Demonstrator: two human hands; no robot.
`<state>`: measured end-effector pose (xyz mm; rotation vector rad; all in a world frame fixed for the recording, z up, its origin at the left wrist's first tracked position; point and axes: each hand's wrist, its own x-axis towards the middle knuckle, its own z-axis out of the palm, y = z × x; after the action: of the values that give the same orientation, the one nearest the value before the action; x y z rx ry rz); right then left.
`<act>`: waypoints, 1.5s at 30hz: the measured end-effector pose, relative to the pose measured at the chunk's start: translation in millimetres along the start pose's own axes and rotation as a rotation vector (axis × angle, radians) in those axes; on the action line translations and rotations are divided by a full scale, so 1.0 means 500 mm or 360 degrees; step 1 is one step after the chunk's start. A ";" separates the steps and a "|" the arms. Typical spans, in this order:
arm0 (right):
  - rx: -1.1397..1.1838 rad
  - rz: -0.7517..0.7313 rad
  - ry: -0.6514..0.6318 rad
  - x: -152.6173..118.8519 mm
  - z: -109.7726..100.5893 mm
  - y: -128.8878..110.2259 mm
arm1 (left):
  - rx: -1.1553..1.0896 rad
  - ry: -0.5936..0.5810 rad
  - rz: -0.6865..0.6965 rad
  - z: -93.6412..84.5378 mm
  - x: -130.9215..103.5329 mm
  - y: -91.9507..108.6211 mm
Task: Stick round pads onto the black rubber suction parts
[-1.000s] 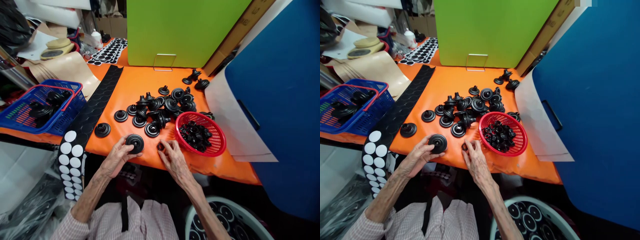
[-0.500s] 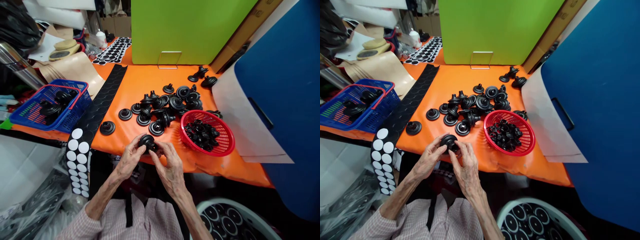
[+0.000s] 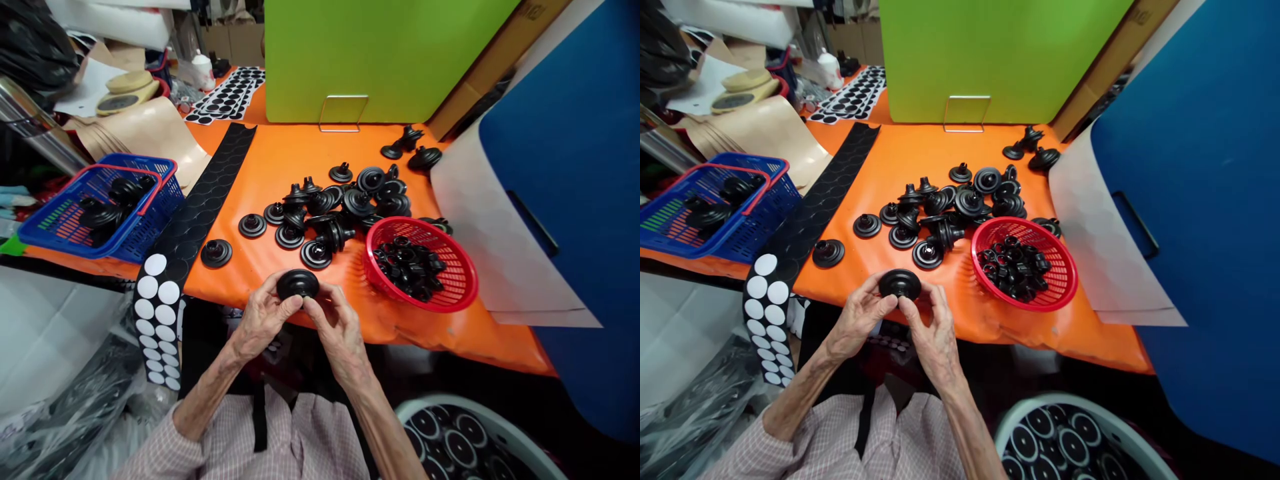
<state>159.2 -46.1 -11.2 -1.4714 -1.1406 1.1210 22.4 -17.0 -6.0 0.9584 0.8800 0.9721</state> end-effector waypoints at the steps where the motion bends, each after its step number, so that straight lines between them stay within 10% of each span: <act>1: 0.0000 -0.0022 0.0013 0.001 0.004 0.002 | 0.0051 0.0011 0.0034 -0.002 -0.003 -0.002; 10: -0.0373 -0.0236 0.0095 0.011 0.029 -0.015 | 0.0224 0.0170 -0.0113 -0.030 0.024 0.013; 15: -0.0860 -0.0690 0.0297 0.049 -0.084 -0.081 | 0.0825 0.0313 0.0085 -0.081 0.090 0.034; 20: -0.1560 -0.0719 0.0300 0.160 -0.225 -0.034 | 0.1887 0.0627 0.0442 -0.109 0.122 0.074; 27: -0.1690 -0.0475 -0.0008 0.241 -0.256 0.023 | 0.2472 0.0436 0.0144 -0.145 0.218 0.116; 35: -0.1350 -0.1036 0.0340 0.118 -0.175 -0.081 | 0.2333 0.0328 0.0025 -0.154 0.251 0.148; 39: -0.1097 -0.0830 0.0005 0.072 -0.099 -0.017 | 0.1773 0.0558 0.0212 -0.125 0.191 0.165; 45: -0.1175 -0.0579 0.0098 0.064 -0.084 0.063 | 0.0496 0.0123 -0.0284 -0.070 0.074 0.084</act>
<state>209.1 -24.3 -39.7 -1.7133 -1.8031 0.4009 -8.8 36.9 15.4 1.0886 1.1853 0.7354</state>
